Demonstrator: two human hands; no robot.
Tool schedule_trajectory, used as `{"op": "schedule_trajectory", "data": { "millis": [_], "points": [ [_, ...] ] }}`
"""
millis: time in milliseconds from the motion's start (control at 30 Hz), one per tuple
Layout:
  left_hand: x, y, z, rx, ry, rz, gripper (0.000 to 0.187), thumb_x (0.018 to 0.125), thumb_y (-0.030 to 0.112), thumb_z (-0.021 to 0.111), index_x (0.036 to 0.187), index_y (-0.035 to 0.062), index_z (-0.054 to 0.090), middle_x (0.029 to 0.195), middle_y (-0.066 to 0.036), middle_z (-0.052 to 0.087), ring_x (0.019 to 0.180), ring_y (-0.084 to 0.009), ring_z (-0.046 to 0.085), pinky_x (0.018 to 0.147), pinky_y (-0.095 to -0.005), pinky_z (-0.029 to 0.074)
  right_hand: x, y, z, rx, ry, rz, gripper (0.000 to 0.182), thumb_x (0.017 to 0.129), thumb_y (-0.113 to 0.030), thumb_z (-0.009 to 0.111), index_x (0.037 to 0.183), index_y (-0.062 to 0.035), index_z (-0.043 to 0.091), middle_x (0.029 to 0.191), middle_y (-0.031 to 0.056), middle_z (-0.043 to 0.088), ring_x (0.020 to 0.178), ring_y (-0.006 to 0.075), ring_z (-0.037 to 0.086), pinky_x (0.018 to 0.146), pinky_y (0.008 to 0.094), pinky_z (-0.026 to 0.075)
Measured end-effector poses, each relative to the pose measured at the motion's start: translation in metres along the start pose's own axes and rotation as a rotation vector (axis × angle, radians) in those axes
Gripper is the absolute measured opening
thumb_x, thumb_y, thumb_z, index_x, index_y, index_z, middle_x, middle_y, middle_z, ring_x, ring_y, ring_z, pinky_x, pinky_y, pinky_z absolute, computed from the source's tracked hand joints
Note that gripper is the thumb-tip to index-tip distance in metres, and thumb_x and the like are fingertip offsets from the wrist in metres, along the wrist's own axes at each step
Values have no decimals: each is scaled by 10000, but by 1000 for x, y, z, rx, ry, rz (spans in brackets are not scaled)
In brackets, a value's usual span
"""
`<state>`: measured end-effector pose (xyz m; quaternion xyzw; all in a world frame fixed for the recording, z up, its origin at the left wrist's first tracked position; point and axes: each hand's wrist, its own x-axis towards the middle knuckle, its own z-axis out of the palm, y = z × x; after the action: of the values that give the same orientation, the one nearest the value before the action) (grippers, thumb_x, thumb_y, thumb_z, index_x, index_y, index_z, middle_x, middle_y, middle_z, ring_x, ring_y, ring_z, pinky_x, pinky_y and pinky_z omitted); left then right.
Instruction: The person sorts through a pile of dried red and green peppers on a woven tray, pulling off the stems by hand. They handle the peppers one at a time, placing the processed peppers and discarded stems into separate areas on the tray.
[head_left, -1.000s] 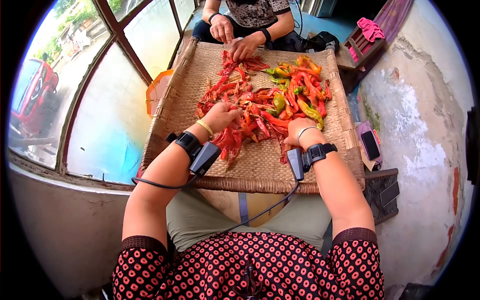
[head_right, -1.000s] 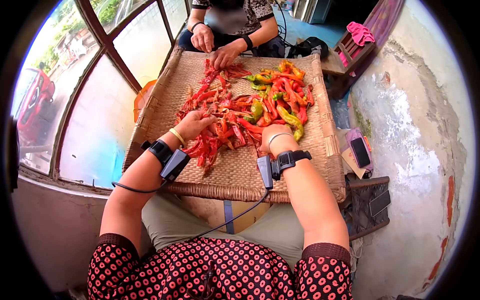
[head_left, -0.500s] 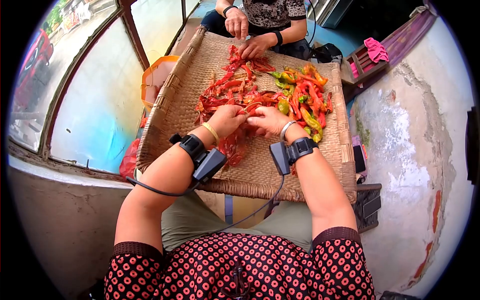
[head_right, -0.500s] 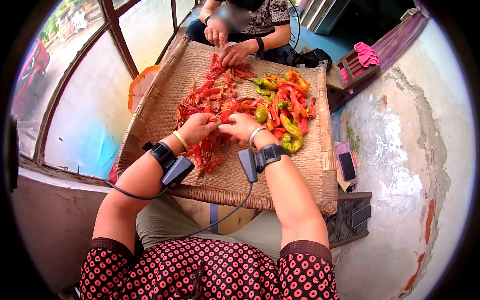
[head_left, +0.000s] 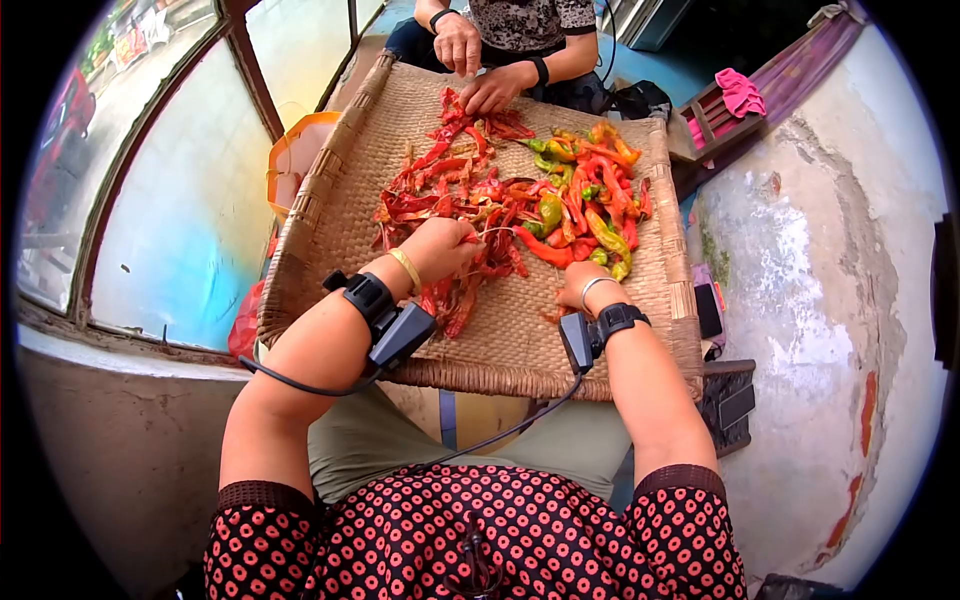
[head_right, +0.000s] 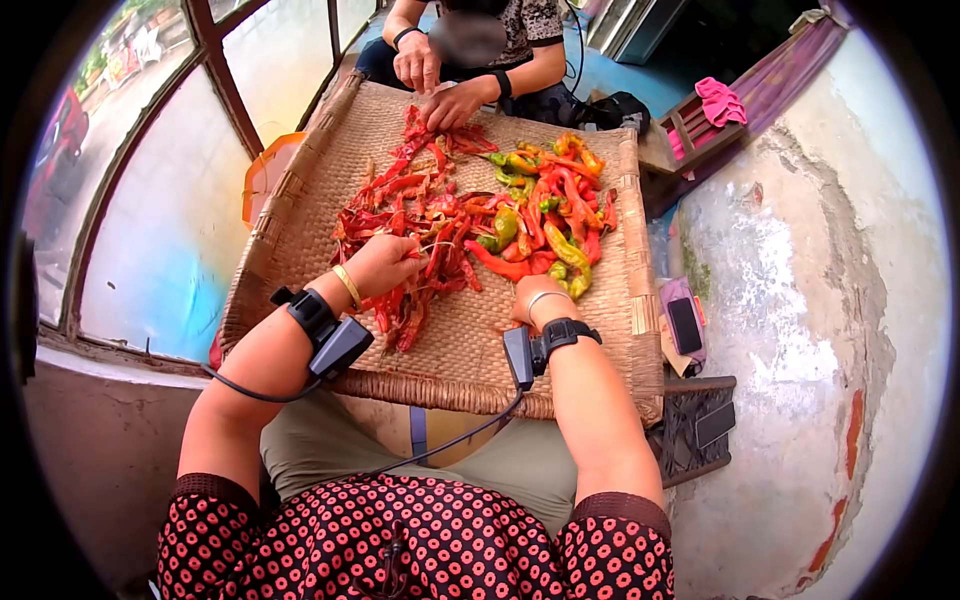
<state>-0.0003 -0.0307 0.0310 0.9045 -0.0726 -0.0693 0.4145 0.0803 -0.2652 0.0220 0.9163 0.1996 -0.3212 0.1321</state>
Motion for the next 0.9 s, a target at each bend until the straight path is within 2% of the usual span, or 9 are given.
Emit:
{"op": "schedule_trajectory", "data": {
  "millis": [133, 233, 333, 367, 433, 500, 567, 733, 900],
  "points": [
    [-1, 1, 0, -11, -41, -36, 253, 851, 206, 522, 730, -17, 515, 630, -104, 607, 593, -179, 621, 543, -301, 460, 11, -26, -6, 117, 46, -163, 275, 707, -298, 596, 841, -69, 667, 808, 107, 643, 817, 232, 609, 693, 334, 480],
    [2, -10, 6, 36, 10, 2, 245, 843, 202, 531, 735, -17, 522, 613, -111, 597, 587, -209, 611, 540, -316, 456, 12, -56, -22, 606, 239, -388, 247, 694, -277, 607, 708, -31, 612, 651, 127, 613, 701, 237, 617, 623, 323, 477],
    [2, -17, 2, 130, 96, -3, 216, 820, 204, 549, 775, -6, 560, 609, -125, 590, 579, -232, 596, 539, -332, 450, 10, -79, -40, 1047, 162, -306, 199, 712, -226, 626, 824, -63, 604, 746, 133, 624, 738, 251, 606, 651, 315, 469],
    [1, -17, 0, 182, 136, -9, 209, 813, 207, 555, 794, -1, 572, 612, -127, 590, 575, -234, 592, 539, -334, 449, 13, -84, -37, 1054, 169, -323, 199, 712, -226, 626, 824, -63, 604, 746, 133, 624, 738, 251, 606, 651, 315, 469],
    [2, -32, 3, 244, 175, 88, 190, 797, 206, 566, 868, 32, 594, 656, -151, 594, 601, -267, 588, 559, -340, 455, 27, -90, -24, 967, 616, -500, 223, 717, -229, 619, 852, -52, 606, 794, 132, 624, 765, 277, 602, 680, 319, 473],
    [-4, -22, -3, 168, -51, -64, 228, 779, 226, 578, 935, 60, 589, 711, -170, 599, 656, -311, 585, 603, -359, 461, 29, -90, -14, 661, 646, -637, 347, 715, -209, 608, 1032, -83, 547, 992, 155, 574, 928, 316, 538, 810, 356, 436],
    [-6, -25, 1, 248, -43, 79, 290, 763, 255, 568, 992, 78, 573, 780, -187, 597, 718, -346, 577, 660, -404, 456, 25, -89, -16, 560, 566, -669, 399, 712, -215, 618, 1080, -107, 508, 1035, 152, 547, 973, 308, 517, 829, 373, 422],
    [-9, -18, -9, 468, -2, -88, 242, 764, 260, 549, 888, 56, 586, 757, -171, 596, 717, -348, 569, 662, -415, 449, 15, -80, -22, 366, 548, -456, 219, 747, -201, 565, 943, -104, 554, 913, 108, 593, 857, 297, 572, 729, 401, 460],
    [-8, -13, -19, 434, 159, -102, 259, 787, 294, 548, 765, 38, 579, 685, -155, 591, 656, -342, 566, 598, -394, 447, 9, -76, -24, 407, 515, -459, 194, 750, -217, 558, 898, -93, 582, 886, 115, 604, 846, 297, 573, 723, 402, 460]
  ]
}}
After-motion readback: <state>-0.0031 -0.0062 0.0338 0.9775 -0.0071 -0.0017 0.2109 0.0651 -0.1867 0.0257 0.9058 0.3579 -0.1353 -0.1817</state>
